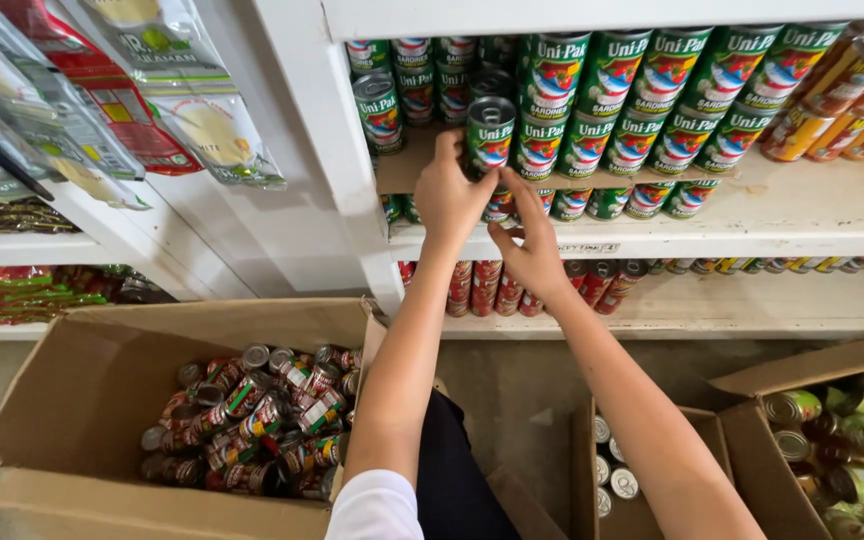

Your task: The recorder is stocking canned goods from boxes on the floor onto a grocery store shelf.

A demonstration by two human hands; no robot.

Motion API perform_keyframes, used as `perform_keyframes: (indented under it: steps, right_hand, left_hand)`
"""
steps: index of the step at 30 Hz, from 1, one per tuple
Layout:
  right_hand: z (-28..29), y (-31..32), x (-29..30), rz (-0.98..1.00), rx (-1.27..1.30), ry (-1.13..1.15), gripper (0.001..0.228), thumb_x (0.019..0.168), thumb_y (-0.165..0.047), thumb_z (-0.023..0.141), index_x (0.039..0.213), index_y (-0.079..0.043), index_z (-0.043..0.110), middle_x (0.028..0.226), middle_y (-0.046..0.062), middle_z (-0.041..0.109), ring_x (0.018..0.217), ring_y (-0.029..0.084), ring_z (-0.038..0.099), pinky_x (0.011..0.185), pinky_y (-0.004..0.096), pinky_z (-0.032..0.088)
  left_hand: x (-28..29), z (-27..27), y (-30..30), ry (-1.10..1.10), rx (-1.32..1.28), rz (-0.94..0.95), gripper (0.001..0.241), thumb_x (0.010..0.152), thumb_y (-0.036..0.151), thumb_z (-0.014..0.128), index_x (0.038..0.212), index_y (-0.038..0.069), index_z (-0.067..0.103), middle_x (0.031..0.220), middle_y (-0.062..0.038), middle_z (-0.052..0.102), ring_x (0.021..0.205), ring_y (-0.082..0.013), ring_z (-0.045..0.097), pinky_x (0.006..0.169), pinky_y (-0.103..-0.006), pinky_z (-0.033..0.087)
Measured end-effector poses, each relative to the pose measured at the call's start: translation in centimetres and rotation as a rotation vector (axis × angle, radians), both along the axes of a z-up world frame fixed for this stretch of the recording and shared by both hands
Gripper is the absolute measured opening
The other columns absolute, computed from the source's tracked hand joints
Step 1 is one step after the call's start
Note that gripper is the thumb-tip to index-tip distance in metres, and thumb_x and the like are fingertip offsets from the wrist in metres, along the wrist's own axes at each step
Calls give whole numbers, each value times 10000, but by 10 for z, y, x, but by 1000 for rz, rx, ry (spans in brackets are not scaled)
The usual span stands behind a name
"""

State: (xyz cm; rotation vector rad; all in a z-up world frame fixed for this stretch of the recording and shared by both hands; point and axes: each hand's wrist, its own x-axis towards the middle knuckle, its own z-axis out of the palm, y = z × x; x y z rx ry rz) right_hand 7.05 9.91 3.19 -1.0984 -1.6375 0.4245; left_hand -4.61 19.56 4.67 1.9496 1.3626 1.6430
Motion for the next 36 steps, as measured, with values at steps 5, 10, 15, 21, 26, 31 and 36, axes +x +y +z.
perform_keyframes:
  steps: [5, 10, 15, 21, 26, 31, 36]
  right_hand:
    - [-5, 5, 3, 0, -20, 51, 753, 925, 20, 665, 1597, -115, 354, 1539, 84, 471, 1281, 225, 572, 889, 323, 600]
    - [-4, 2, 5, 3, -57, 61, 785, 916, 17, 685, 1608, -116, 339, 1501, 80, 506, 1251, 215, 576, 878, 325, 590]
    - [-3, 3, 7, 44, -22, 52, 822, 904, 4, 716, 1612, -117, 317, 1506, 88, 496, 1294, 223, 574, 891, 331, 592]
    - [-6, 1, 9, 57, -33, 0, 890, 885, -32, 743, 1635, -126, 273, 1512, 100, 470, 1238, 240, 602, 900, 347, 607]
    - [-10, 2, 9, 52, -56, -1, 925, 860, -50, 755, 1629, -133, 248, 1558, 99, 434, 1196, 249, 610, 859, 349, 614]
    - [-7, -2, 8, 59, -52, -3, 934, 854, -53, 759, 1628, -136, 243, 1566, 99, 423, 1205, 248, 610, 853, 351, 613]
    - [-13, -9, 10, 86, -31, 24, 921, 862, -35, 758, 1628, -124, 255, 1589, 93, 417, 1228, 258, 603, 896, 370, 603]
  left_hand:
    - [3, -1, 2, 15, -4, -2, 592, 752, 331, 860, 1217, 121, 561, 1076, -94, 784, 927, -344, 748, 745, -473, 574]
    - [5, -3, 4, -13, 2, -25, 596, 747, 317, 854, 1221, 124, 549, 1073, -90, 783, 944, -328, 758, 758, -455, 588]
    - [5, -2, 5, 4, -32, -44, 600, 751, 303, 846, 1229, 117, 533, 1065, -90, 782, 933, -324, 759, 750, -457, 585]
    - [6, 1, 3, 24, -67, -64, 589, 782, 281, 820, 1261, 105, 525, 1036, -123, 773, 920, -368, 741, 742, -482, 570]
    - [6, -7, 9, 40, 2, -92, 600, 789, 264, 809, 1279, 83, 513, 1061, -144, 763, 942, -391, 729, 768, -497, 564]
    - [5, -9, 10, 55, 19, -88, 606, 792, 263, 807, 1287, 81, 509, 1075, -161, 757, 947, -407, 720, 771, -510, 559]
    - [5, -13, 13, 109, 44, -74, 629, 810, 288, 818, 1305, 83, 488, 1041, -193, 738, 954, -425, 707, 785, -529, 548]
